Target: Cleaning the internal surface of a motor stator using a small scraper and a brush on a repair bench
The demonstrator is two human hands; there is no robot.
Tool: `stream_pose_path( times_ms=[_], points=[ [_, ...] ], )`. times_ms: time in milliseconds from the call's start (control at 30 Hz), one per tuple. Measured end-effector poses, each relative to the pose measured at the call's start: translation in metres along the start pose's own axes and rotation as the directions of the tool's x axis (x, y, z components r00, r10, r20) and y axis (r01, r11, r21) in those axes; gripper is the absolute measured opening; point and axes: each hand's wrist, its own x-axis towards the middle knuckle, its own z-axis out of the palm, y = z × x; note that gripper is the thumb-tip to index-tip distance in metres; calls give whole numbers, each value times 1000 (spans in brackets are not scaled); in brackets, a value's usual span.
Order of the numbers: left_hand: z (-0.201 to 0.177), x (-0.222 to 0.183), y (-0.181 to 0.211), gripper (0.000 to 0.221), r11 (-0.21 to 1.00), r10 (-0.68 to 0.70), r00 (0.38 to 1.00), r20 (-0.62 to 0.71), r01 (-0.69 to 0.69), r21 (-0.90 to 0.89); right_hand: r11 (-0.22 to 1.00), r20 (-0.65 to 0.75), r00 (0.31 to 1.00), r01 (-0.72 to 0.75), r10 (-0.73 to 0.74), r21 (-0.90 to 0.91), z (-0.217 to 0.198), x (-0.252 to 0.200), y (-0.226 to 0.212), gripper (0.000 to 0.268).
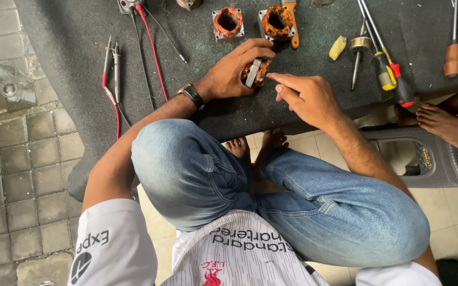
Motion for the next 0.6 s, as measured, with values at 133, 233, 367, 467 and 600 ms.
stream_pose_path(
  times_ms=[133, 233, 367, 467, 600],
  points=[
    [-3, 1, 6, 72, 999, -25, 999, 27, 26, -43, 996, -72, 994, 84, -81, 35, -1, 0, 3, 32],
    [0, 1, 5, 68, 997, -72, 997, 30, 73, -38, 993, -76, 990, 113, -115, -31, 1, 0, 5, 25],
    [5, 2, 0, 57, 998, -53, 998, -23, 51, -42, 978, -61, 997, 24, -37, -206, 13, 3, 17, 21],
    [4, -7, -6, 58, 996, -85, 995, -60, 83, -30, 953, -4, 1000, 16, -18, -303, 23, 5, 14, 22],
    [7, -4, -10, 58, 995, -95, 995, -33, 93, -38, 928, -78, 995, 27, -61, -372, 31, 4, 36, 20]
  ],
)
